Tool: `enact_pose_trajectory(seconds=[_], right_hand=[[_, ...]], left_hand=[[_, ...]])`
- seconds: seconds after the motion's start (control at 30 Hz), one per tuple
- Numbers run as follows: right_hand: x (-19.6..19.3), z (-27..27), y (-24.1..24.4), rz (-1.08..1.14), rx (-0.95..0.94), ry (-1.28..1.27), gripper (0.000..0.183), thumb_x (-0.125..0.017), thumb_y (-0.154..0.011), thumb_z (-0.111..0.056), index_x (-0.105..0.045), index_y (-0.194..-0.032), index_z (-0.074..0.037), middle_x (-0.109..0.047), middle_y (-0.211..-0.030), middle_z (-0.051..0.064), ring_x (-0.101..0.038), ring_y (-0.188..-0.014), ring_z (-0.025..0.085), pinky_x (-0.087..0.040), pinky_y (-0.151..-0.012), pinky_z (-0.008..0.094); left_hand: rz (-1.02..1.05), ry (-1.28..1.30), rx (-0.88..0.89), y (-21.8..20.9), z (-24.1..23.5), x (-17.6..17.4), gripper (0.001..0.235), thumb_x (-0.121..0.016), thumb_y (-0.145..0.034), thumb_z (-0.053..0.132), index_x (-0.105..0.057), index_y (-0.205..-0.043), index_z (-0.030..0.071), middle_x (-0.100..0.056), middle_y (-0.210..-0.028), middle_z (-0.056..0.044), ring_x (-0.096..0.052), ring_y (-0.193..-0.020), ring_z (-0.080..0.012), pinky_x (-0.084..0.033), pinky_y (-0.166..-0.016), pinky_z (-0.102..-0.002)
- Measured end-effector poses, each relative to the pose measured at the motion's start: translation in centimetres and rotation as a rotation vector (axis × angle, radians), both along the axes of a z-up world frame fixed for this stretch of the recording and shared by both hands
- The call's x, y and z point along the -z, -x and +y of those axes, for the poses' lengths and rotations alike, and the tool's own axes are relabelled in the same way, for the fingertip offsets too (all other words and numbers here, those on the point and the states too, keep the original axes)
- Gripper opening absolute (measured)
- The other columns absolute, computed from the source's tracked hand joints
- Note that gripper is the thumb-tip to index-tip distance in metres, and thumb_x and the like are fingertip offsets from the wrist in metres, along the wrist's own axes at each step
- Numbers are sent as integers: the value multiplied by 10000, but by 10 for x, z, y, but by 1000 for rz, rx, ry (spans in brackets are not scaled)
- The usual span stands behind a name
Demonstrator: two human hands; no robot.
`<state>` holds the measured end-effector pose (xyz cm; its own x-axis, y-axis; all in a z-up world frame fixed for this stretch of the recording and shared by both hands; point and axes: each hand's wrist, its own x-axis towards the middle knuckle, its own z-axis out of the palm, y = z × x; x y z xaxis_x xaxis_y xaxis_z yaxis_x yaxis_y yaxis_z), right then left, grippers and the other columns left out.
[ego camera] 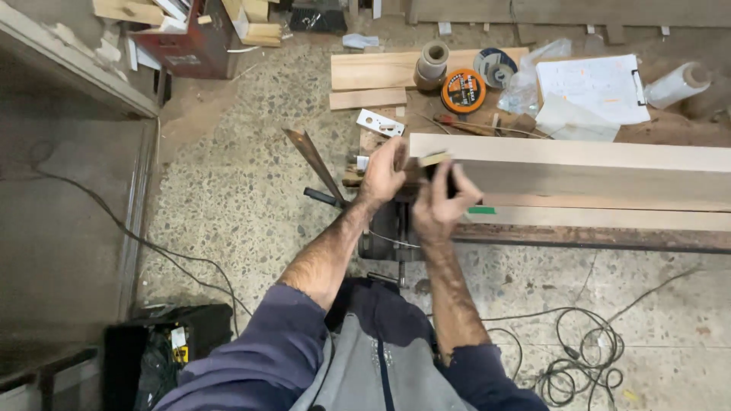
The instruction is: Sand the edges and surfaces of a long wooden plank using a sanding block.
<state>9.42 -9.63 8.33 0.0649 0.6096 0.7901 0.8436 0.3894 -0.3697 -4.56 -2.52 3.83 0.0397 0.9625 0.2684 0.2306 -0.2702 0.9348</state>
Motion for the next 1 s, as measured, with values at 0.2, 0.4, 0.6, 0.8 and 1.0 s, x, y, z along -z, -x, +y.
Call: enact_pose_trajectory(seconds=[0.2, 0.4, 0.6, 0.8, 1.0], right_hand=[[-26, 46, -21, 128, 131, 25, 533, -769, -1018, -89, -570, -1507, -17, -492, -1284, 181, -463, -1189, 326, -438, -1017, 477], [7, -4, 26, 45, -97, 81, 453, -749, -913, -93, -670, -1356, -39, -575, -1328, 195, -512, -1177, 347, -432, -1017, 483], [-39, 35, -16, 121, 150, 50, 490, -745, -1038, -115, -593, -1470, 60, -502, -1301, 232, -473, -1185, 373, -411, -1050, 504], [29, -8, 38, -8, -92, 86, 448, -801, -891, -122, -697, -1322, -55, -570, -1311, 201, -512, -1135, 354, -415, -979, 489], [-23, 5, 43, -87, -186, 16, 484, -802, -850, -106, -692, -1319, -63, -560, -1340, 227, -515, -1166, 354, -412, -964, 500]], left_hand=[[-60, 23, 13, -6, -7, -35, 525, -832, -673, -34, -579, -1130, 13, -709, -1065, -94, -691, -1005, -187, -567, -849, -328], [104, -104, -12, 4, -2, -9, 345, -839, -829, -5, -610, -1085, 31, -674, -962, -148, -677, -895, -256, -560, -803, -367], [143, 74, -19, 1, -7, -40, 462, -861, -701, 9, -594, -1078, 7, -682, -928, -158, -657, -810, -235, -551, -744, -369], [1, -144, 114, 14, -6, -33, 404, -761, -777, 167, -570, -1092, 1, -631, -920, -182, -603, -837, -269, -543, -783, -392], [16, -140, 97, 12, -15, -9, 365, -652, -877, 182, -625, -1200, 14, -704, -1046, -174, -689, -992, -283, -558, -894, -411]])
